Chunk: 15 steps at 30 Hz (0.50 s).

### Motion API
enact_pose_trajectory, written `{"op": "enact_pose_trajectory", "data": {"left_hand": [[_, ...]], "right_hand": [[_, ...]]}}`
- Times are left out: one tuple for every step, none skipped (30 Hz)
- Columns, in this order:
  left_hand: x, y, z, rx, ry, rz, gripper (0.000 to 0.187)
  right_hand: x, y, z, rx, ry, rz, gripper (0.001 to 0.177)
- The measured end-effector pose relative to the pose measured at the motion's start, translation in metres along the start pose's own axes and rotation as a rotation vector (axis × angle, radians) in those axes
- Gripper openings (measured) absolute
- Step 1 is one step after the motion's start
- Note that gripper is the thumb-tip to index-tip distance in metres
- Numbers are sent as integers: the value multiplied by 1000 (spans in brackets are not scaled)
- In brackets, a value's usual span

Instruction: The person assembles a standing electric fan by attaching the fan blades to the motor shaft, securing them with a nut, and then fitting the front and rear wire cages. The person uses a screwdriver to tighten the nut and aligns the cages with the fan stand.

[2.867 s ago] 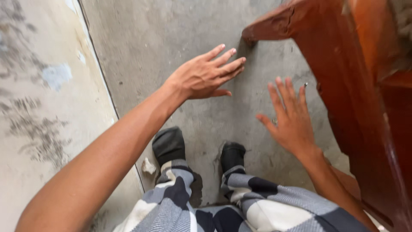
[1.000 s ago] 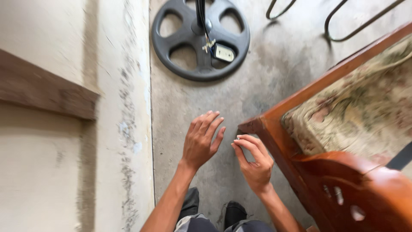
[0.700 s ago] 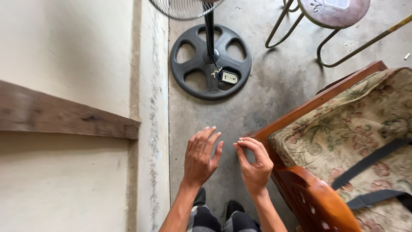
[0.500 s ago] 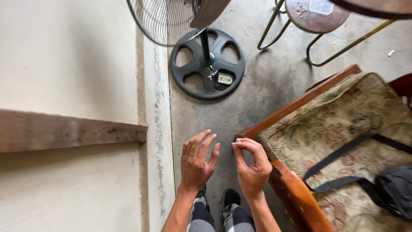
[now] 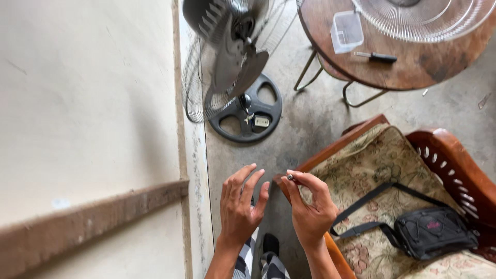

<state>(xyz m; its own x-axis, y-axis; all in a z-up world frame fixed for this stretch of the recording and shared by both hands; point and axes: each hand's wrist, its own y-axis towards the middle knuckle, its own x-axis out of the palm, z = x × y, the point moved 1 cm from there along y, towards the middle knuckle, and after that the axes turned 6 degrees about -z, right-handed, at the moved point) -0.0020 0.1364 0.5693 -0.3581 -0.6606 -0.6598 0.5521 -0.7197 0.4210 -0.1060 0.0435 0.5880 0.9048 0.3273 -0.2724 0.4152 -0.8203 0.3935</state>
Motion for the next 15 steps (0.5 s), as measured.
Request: {"op": "enact_pose_trajectory", "data": {"left_hand": [[-4, 13, -2, -1, -11, 3, 29], [-8, 27, -4, -2, -27, 3, 29], [-10, 42, -8, -2, -42, 3, 29], [-13, 54, -11, -4, -66, 2, 29], [-14, 67, -14, -7, -90, 1, 28], [-14, 79, -17, -10, -112, 6, 27], [-16, 91, -20, -5, -132, -1, 28], [-18, 100, -24, -3, -154, -7, 28], [-19, 110, -27, -1, -176, -12, 28], [-19, 117, -29, 2, -184, -21, 27], [-18, 125, -31, 6, -193, -31, 27], [-17, 133, -34, 10, -200, -40, 26], [-16, 141, -36, 9, -213, -55, 26], [-15, 146, -37, 4, -224, -68, 25], [-15, 150, -37, -1, -235, -81, 25]], "right_hand": [[4, 12, -3, -6, -6, 2, 29], [9, 26, -5, -10, -17, 5, 30], [15, 39, -6, -11, 10, 2, 30], [22, 50, -6, -6, 34, 0, 30], [29, 59, -7, -1, 59, -1, 31], [35, 69, -8, 16, 68, -5, 30], [41, 78, -9, 34, 77, -10, 30], [46, 86, -10, 50, 83, -17, 30], [51, 95, -10, 49, 88, -17, 29], [54, 101, -9, 55, 94, -10, 29], [56, 107, -8, 60, 99, -3, 29], [59, 113, -8, 74, 96, -3, 29], [61, 119, -9, 88, 94, -3, 29], [61, 123, -11, 103, 93, -9, 29], [62, 127, -13, 129, 86, -11, 30]]}}
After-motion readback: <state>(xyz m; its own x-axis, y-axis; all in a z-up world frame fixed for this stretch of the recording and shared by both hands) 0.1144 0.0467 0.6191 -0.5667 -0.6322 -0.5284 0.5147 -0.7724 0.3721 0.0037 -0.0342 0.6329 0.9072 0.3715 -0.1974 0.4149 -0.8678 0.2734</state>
